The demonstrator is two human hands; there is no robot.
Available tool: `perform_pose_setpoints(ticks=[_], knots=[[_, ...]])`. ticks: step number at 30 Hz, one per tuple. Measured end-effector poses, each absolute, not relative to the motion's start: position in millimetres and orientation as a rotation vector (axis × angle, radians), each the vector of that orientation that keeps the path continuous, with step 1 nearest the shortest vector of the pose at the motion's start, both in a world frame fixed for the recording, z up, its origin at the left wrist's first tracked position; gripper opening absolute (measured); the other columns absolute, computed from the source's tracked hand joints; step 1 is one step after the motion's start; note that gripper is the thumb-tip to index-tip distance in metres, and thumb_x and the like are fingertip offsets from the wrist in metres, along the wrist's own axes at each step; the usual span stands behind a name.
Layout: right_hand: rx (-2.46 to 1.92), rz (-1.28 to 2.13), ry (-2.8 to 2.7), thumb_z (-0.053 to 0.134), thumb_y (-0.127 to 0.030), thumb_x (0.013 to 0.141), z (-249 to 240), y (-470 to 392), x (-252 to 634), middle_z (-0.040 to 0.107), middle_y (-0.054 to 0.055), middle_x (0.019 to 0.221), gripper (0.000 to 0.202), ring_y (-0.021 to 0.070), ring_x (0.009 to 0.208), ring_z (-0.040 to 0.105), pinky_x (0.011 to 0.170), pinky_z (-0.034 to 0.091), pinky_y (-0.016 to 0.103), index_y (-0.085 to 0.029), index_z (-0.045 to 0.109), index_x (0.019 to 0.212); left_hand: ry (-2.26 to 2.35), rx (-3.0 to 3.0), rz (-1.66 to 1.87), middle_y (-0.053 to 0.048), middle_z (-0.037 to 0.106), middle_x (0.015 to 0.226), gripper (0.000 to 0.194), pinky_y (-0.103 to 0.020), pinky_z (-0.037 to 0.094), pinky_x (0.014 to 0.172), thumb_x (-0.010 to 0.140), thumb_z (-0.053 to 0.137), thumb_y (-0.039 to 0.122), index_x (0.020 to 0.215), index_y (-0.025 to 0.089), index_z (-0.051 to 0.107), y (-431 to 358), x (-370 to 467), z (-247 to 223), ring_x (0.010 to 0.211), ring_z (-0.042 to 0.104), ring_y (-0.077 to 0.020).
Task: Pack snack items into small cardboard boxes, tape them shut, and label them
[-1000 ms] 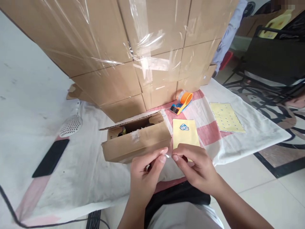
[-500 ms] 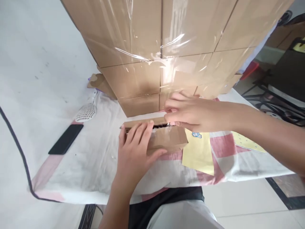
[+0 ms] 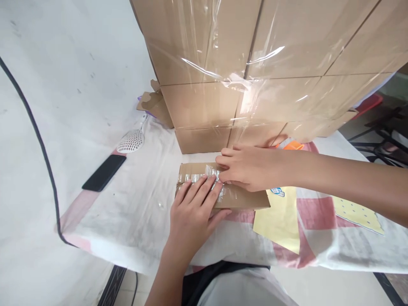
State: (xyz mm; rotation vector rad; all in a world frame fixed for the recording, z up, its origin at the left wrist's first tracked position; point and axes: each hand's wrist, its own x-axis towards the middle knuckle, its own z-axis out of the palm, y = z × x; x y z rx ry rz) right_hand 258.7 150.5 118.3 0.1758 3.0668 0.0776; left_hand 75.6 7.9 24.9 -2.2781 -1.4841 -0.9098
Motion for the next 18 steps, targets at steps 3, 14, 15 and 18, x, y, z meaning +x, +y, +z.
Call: perform_pose_setpoints(ticks=[3, 14, 15, 18], knots=[[0.223, 0.071, 3.047, 0.065, -0.019, 0.096, 118.1, 149.3, 258.2, 0.064, 0.008, 0.093, 0.013, 0.0211, 0.083, 0.047, 0.066, 0.028, 0.035, -0.019, 0.073, 0.086, -1.454, -2.268, -0.939, -0.006, 0.071, 0.138, 0.048, -0.041, 0.037, 0.114, 0.097, 0.065, 0.050, 0.134, 0.018, 0.067, 8.8, 75.1, 21.7, 0.126, 0.068, -0.0281], [0.919, -0.232, 2.833, 0.071, -0.039, 0.092, 128.8, 163.4, 259.6, 0.067, 0.008, 0.101, 0.024, 0.0202, 0.074, 0.059, 0.060, 0.031, 0.032, -0.018, 0.062, 0.098, -1.424, -2.204, -0.961, -0.004, 0.073, 0.135, 0.041, -0.041, 0.043, 0.108, 0.099, 0.062, 0.050, 0.127, 0.021, 0.071, 9.8, 76.3, 17.4, 0.122, 0.070, -0.0265], [1.001, -0.276, 2.847, 0.070, -0.043, 0.092, 126.8, 164.1, 264.1, 0.068, 0.008, 0.104, 0.027, 0.0216, 0.078, 0.062, 0.062, 0.033, 0.032, -0.018, 0.062, 0.101, -1.426, -2.206, -0.961, -0.004, 0.072, 0.135, 0.041, -0.041, 0.043, 0.108, 0.100, 0.062, 0.049, 0.128, 0.021, 0.071, 10.2, 75.6, 18.3, 0.122, 0.070, -0.0266], [1.186, -0.417, 2.894, 0.069, -0.054, 0.089, 113.9, 158.8, 278.6, 0.069, 0.009, 0.115, 0.043, 0.0275, 0.097, 0.066, 0.070, 0.041, 0.033, -0.019, 0.062, 0.114, -1.438, -2.217, -0.950, -0.006, 0.071, 0.137, 0.042, -0.040, 0.043, 0.108, 0.099, 0.063, 0.048, 0.130, 0.020, 0.070, 9.9, 76.3, 20.5, 0.123, 0.069, -0.0270]])
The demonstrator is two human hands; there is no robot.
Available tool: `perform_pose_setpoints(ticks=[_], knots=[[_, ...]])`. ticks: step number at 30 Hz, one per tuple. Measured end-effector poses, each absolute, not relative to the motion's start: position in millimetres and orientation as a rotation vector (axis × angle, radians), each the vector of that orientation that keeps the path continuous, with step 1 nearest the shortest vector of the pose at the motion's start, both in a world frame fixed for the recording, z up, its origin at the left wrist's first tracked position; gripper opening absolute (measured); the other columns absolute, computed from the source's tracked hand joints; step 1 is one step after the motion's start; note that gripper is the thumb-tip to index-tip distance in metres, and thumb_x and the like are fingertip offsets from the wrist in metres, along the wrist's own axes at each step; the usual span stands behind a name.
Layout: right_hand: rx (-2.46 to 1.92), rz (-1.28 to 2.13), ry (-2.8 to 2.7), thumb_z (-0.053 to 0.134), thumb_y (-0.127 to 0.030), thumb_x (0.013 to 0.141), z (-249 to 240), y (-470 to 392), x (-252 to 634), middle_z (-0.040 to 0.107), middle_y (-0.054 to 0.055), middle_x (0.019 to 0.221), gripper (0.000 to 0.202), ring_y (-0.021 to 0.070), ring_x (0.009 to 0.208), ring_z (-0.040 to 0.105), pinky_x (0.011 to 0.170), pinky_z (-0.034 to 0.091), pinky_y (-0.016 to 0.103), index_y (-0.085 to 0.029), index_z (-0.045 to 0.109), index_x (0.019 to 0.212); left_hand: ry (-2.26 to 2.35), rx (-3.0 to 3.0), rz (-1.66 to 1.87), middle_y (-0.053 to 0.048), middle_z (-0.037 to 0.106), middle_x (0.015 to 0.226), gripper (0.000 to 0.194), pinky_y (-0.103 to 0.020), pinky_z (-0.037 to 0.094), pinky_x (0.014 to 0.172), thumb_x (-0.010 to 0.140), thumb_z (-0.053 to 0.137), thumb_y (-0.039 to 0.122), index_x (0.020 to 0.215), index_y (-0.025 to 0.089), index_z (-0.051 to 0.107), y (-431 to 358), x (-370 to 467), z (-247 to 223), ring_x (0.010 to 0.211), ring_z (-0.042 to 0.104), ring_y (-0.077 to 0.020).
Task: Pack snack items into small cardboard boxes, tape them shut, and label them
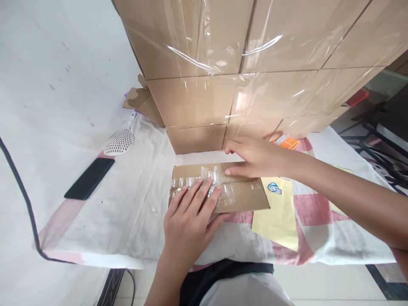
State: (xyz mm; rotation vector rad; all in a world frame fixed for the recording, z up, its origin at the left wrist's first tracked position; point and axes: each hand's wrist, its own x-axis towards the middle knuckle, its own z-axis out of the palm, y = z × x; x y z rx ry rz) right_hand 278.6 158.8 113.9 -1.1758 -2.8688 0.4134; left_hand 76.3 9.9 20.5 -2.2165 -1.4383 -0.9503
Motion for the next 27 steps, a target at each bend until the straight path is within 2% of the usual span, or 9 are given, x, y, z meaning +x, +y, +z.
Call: perform_pose_setpoints(ticks=[2, 4, 8, 10, 13, 16, 19, 24, 27], knots=[[-1.258, 0.465, -2.754, 0.075, -0.063, 0.081, 101.2, 150.8, 285.1, 0.069, 0.010, 0.123, 0.062, 0.0306, 0.106, 0.066, 0.073, 0.044, 0.034, -0.021, 0.060, 0.124, -1.429, -2.171, -0.986, -0.009, 0.070, 0.139, 0.041, -0.043, 0.042, 0.109, 0.098, 0.065, 0.045, 0.129, 0.018, 0.070, 7.5, 82.3, 18.5, 0.128, 0.066, -0.0307], [-1.363, 0.513, -2.644, 0.077, -0.068, 0.074, 88.3, 142.6, 286.9, 0.071, 0.009, 0.121, 0.068, 0.0305, 0.102, 0.068, 0.071, 0.044, 0.033, -0.023, 0.062, 0.123, -1.385, -2.121, -1.089, -0.012, 0.071, 0.137, 0.037, -0.047, 0.039, 0.115, 0.096, 0.068, 0.037, 0.127, 0.017, 0.071, 3.6, 94.1, 12.2, 0.133, 0.062, -0.0329], [-1.498, 0.597, -2.471, 0.075, -0.070, 0.077, 70.6, 134.1, 278.3, 0.073, 0.003, 0.088, 0.050, 0.0228, 0.076, 0.066, 0.060, 0.037, 0.031, -0.022, 0.066, 0.090, -1.378, -2.143, -1.143, -0.006, 0.076, 0.128, 0.035, -0.045, 0.022, 0.128, 0.095, 0.066, 0.024, 0.129, 0.016, 0.069, -5.0, 123.2, -5.8, 0.122, 0.068, -0.0224], [-1.480, 0.617, -2.409, 0.076, -0.066, 0.078, 66.3, 134.1, 273.7, 0.070, 0.002, 0.079, 0.046, 0.0208, 0.073, 0.064, 0.060, 0.036, 0.031, -0.022, 0.063, 0.080, -1.431, -2.124, -1.118, -0.004, 0.076, 0.128, 0.035, -0.041, 0.019, 0.129, 0.096, 0.065, 0.022, 0.130, 0.017, 0.069, -7.6, 131.9, -10.6, 0.118, 0.069, -0.0199], [-1.375, 0.652, -2.214, 0.075, -0.048, 0.083, 59.2, 135.0, 280.7, 0.072, 0.002, 0.088, 0.029, 0.0201, 0.081, 0.065, 0.066, 0.042, 0.031, -0.021, 0.065, 0.087, -1.479, -2.123, -1.111, -0.003, 0.076, 0.128, 0.034, -0.040, 0.020, 0.128, 0.095, 0.065, 0.021, 0.129, 0.019, 0.070, -8.9, 134.2, -9.2, 0.118, 0.070, -0.0199], [-1.294, 0.582, -1.882, 0.062, -0.033, 0.092, 41.8, 127.1, 316.8, 0.071, 0.005, 0.102, 0.016, 0.0192, 0.088, 0.065, 0.073, 0.049, 0.031, -0.021, 0.065, 0.102, -1.479, -2.146, -1.094, -0.004, 0.076, 0.127, 0.033, -0.039, 0.022, 0.127, 0.094, 0.067, 0.021, 0.127, 0.019, 0.070, -9.1, 130.6, -5.1, 0.116, 0.070, -0.0203], [-1.420, 0.425, -1.756, 0.052, -0.033, 0.099, 12.7, 105.1, 372.4, 0.068, 0.006, 0.097, 0.018, 0.0197, 0.084, 0.064, 0.069, 0.050, 0.032, -0.022, 0.066, 0.097, -1.447, -2.145, -1.087, -0.006, 0.076, 0.127, 0.035, -0.040, 0.022, 0.127, 0.094, 0.068, 0.022, 0.128, 0.018, 0.070, -10.8, 128.5, -5.6, 0.117, 0.070, -0.0215], [-1.711, 0.360, -2.072, 0.063, -0.032, 0.094, -30.2, 73.2, 423.6, 0.069, 0.009, 0.107, 0.019, 0.0247, 0.095, 0.067, 0.077, 0.052, 0.036, -0.022, 0.073, 0.107, -1.463, -2.136, -1.056, -0.010, 0.075, 0.130, 0.038, -0.046, 0.017, 0.130, 0.093, 0.069, 0.026, 0.130, 0.016, 0.069, -14.8, 131.2, -11.0, 0.122, 0.067, -0.0254], [-1.845, 0.151, -2.220, 0.064, -0.033, 0.096, -39.2, 71.8, 417.2, 0.070, 0.009, 0.105, 0.018, 0.0258, 0.092, 0.068, 0.071, 0.048, 0.036, -0.019, 0.074, 0.101, -1.444, -2.125, -1.034, -0.012, 0.076, 0.127, 0.040, -0.047, 0.017, 0.130, 0.092, 0.072, 0.029, 0.129, 0.015, 0.069, -13.1, 131.5, -12.7, 0.121, 0.067, -0.0264]])
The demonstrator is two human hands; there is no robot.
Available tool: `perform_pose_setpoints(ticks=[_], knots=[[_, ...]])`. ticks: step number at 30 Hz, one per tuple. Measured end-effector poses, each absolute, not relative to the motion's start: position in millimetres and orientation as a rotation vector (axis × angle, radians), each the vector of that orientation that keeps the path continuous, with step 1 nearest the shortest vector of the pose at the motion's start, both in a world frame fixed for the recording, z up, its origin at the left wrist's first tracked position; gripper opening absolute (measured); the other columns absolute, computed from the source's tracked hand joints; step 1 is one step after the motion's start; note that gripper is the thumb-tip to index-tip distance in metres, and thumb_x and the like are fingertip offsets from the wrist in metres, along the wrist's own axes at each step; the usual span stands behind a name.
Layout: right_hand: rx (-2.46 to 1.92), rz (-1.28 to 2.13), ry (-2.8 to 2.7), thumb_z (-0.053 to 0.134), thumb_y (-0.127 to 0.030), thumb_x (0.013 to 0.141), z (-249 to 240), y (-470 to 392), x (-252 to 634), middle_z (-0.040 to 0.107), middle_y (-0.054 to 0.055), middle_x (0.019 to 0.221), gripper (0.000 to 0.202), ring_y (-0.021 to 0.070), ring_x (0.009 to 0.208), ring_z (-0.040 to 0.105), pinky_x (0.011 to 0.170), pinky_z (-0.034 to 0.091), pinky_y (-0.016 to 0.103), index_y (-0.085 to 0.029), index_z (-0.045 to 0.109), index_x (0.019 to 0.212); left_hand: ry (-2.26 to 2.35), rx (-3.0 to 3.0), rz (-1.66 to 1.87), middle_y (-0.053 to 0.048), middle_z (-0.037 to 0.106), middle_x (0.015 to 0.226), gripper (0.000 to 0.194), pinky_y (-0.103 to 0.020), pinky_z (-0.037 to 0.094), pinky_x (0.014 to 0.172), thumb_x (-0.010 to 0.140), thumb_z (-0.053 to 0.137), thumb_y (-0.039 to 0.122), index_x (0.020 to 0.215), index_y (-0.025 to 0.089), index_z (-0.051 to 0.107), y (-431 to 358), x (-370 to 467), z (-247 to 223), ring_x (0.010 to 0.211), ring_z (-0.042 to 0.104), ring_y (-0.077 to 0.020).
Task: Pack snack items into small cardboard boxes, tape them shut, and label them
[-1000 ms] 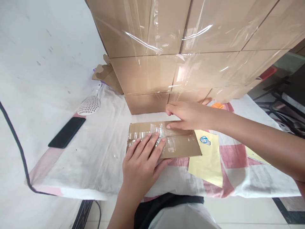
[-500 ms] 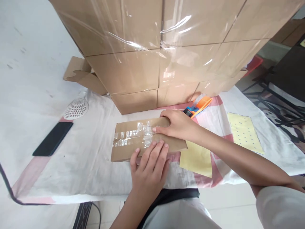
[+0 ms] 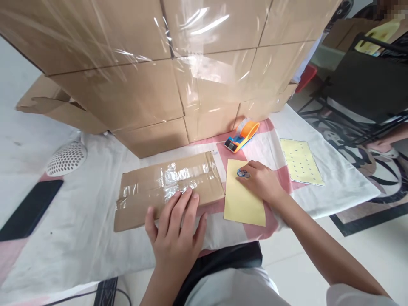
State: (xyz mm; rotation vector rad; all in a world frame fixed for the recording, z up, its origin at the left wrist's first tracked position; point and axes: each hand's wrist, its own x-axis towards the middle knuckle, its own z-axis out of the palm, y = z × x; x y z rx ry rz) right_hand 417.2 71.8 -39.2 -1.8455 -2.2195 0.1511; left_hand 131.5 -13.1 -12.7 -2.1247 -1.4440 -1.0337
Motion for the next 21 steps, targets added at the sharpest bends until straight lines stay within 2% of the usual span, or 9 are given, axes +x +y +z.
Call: perform_pose_setpoints(ticks=[3, 7, 9, 11, 13, 15, 17, 19, 21], knots=[[-1.834, 0.082, -2.276, 0.051, -0.025, 0.102, -41.4, 75.7, 410.5, 0.072, 0.008, 0.101, 0.026, 0.0238, 0.089, 0.068, 0.069, 0.044, 0.036, -0.018, 0.074, 0.093, -1.419, -2.126, -1.020, -0.013, 0.075, 0.127, 0.042, -0.048, 0.017, 0.130, 0.090, 0.074, 0.029, 0.130, 0.014, 0.069, -10.4, 128.4, -13.7, 0.120, 0.067, -0.0266], [-1.769, 0.387, -2.072, 0.050, -0.024, 0.101, -39.0, 75.9, 416.2, 0.074, 0.007, 0.100, 0.026, 0.0203, 0.086, 0.068, 0.070, 0.045, 0.033, -0.019, 0.071, 0.088, -1.435, -2.125, -1.098, -0.015, 0.074, 0.128, 0.040, -0.051, 0.015, 0.130, 0.089, 0.073, 0.025, 0.127, 0.015, 0.068, -18.8, 127.2, -14.7, 0.126, 0.064, -0.0279], [-1.788, 0.569, -1.945, 0.051, -0.026, 0.099, -34.4, 74.2, 420.2, 0.075, 0.005, 0.093, 0.024, 0.0196, 0.081, 0.067, 0.069, 0.044, 0.032, -0.020, 0.069, 0.085, -1.393, -2.115, -1.326, -0.011, 0.072, 0.128, 0.028, -0.049, 0.024, 0.128, 0.084, 0.072, 0.013, 0.111, 0.020, 0.070, -29.8, 136.5, -16.1, 0.129, 0.061, -0.0254], [-1.814, 0.681, -1.874, 0.049, -0.025, 0.097, -28.9, 72.4, 421.8, 0.073, 0.003, 0.084, 0.024, 0.0194, 0.075, 0.065, 0.067, 0.043, 0.032, -0.020, 0.067, 0.083, -1.239, -2.250, -1.557, -0.005, 0.073, 0.120, 0.022, -0.039, 0.038, 0.120, 0.080, 0.068, 0.006, 0.094, 0.023, 0.066, -39.0, 156.9, -18.4, 0.123, 0.063, -0.0187], [-1.821, 0.718, -1.845, 0.047, -0.024, 0.097, -25.2, 70.9, 421.1, 0.071, 0.002, 0.079, 0.025, 0.0187, 0.071, 0.062, 0.066, 0.041, 0.031, -0.021, 0.065, 0.080, -1.064, -2.539, -1.551, -0.001, 0.074, 0.114, 0.016, -0.033, 0.046, 0.109, 0.084, 0.065, 0.011, 0.095, 0.023, 0.068, -39.3, 185.9, -20.6, 0.114, 0.066, -0.0152], [-1.803, 0.715, -1.849, 0.047, -0.024, 0.096, -24.4, 69.4, 419.2, 0.068, 0.001, 0.075, 0.024, 0.0176, 0.067, 0.058, 0.064, 0.039, 0.031, -0.021, 0.060, 0.076, -1.006, -2.740, -1.346, -0.003, 0.075, 0.121, 0.017, -0.035, 0.047, 0.104, 0.090, 0.063, 0.019, 0.105, 0.020, 0.071, -29.0, 214.4, -20.9, 0.118, 0.065, -0.0177], [-1.782, 0.724, -1.858, 0.049, -0.025, 0.096, -26.1, 67.9, 417.7, 0.066, 0.001, 0.073, 0.024, 0.0169, 0.066, 0.056, 0.063, 0.038, 0.030, -0.021, 0.056, 0.074, -1.022, -2.787, -1.182, -0.006, 0.074, 0.128, 0.017, -0.039, 0.047, 0.098, 0.094, 0.062, 0.029, 0.103, 0.018, 0.071, -13.6, 232.9, -17.1, 0.120, 0.065, -0.0217], [-1.770, 0.738, -1.852, 0.051, -0.027, 0.097, -28.5, 66.6, 417.1, 0.065, 0.001, 0.074, 0.024, 0.0169, 0.066, 0.056, 0.063, 0.038, 0.030, -0.021, 0.057, 0.075, -1.053, -2.816, -1.169, -0.006, 0.077, 0.106, 0.026, -0.041, 0.046, 0.083, 0.096, 0.059, 0.042, 0.090, 0.018, 0.068, -1.0, 237.8, -8.6, 0.102, 0.068, -0.0228], [-1.763, 0.746, -1.837, 0.053, -0.028, 0.098, -30.3, 65.7, 417.5, 0.066, 0.001, 0.075, 0.022, 0.0172, 0.068, 0.058, 0.064, 0.040, 0.030, -0.021, 0.060, 0.079, -1.061, -2.862, -1.218, -0.002, 0.067, 0.073, 0.033, -0.039, 0.038, 0.066, 0.096, 0.057, 0.049, 0.083, 0.019, 0.065, 4.8, 234.2, 1.1, 0.074, 0.061, -0.0200]])
